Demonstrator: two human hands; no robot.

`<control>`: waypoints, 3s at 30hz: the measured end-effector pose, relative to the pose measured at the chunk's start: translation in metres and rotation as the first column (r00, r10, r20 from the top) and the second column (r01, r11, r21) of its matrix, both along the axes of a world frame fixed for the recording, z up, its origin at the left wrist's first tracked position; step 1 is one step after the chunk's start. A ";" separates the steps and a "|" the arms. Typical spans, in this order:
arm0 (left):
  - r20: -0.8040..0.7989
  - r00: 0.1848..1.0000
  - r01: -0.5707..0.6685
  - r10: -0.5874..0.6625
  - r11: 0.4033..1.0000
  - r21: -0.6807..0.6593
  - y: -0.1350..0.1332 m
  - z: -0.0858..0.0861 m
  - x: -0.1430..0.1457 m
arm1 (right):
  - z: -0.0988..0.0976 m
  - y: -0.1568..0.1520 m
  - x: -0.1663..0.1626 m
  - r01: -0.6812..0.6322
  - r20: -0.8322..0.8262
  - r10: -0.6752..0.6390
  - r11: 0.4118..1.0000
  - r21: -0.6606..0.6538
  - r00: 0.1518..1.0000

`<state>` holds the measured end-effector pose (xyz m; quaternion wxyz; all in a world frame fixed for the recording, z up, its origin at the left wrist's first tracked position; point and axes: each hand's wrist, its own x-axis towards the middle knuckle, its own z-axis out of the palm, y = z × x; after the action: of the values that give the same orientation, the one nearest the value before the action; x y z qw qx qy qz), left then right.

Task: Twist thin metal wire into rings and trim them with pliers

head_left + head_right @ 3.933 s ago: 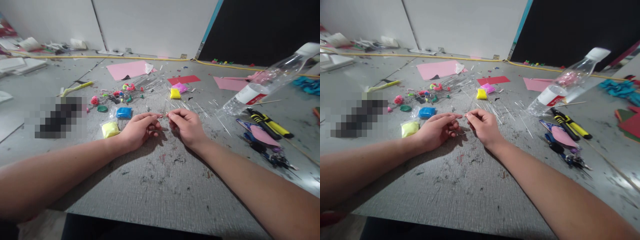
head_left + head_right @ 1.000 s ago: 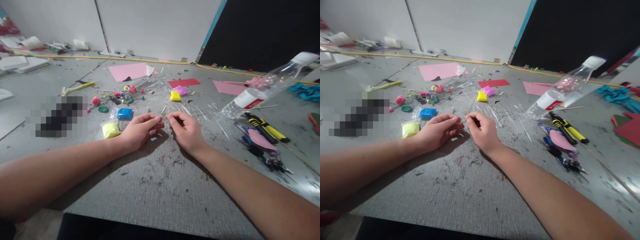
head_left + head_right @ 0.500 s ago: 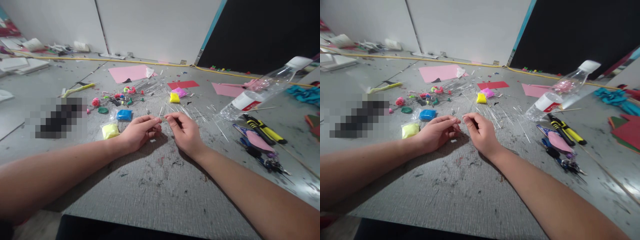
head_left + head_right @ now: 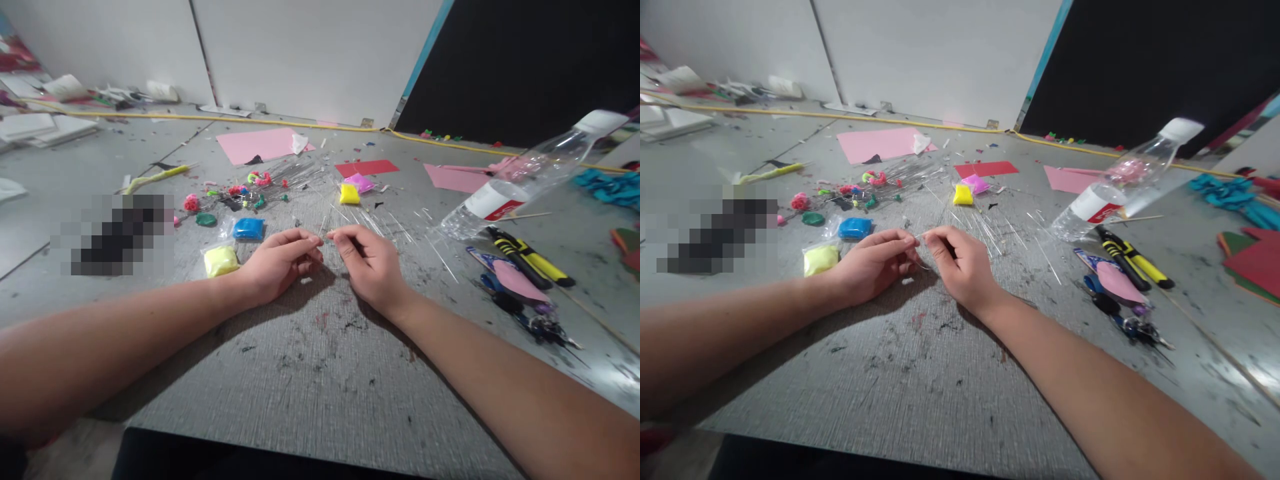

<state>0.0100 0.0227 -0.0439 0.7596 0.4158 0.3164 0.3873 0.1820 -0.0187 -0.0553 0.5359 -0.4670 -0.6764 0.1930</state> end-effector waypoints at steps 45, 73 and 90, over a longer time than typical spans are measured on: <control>-0.023 0.997 -0.069 0.067 0.995 -0.069 0.001 0.001 0.003 | -0.006 0.005 0.000 0.116 0.093 -0.118 0.993 0.033 0.989; 0.100 0.993 -0.051 0.061 0.994 -0.093 0.002 -0.001 0.002 | -0.015 0.006 0.002 -0.188 -0.131 0.181 0.981 -0.048 0.975; 0.066 0.997 -0.047 0.050 0.998 -0.046 0.002 -0.003 -0.001 | -0.010 0.009 0.001 -0.299 -0.323 0.232 0.938 -0.177 0.918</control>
<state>0.0092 0.0248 -0.0470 0.7693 0.3777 0.3091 0.4123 0.1833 -0.0099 -0.0652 0.5442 -0.3931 -0.6196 0.4067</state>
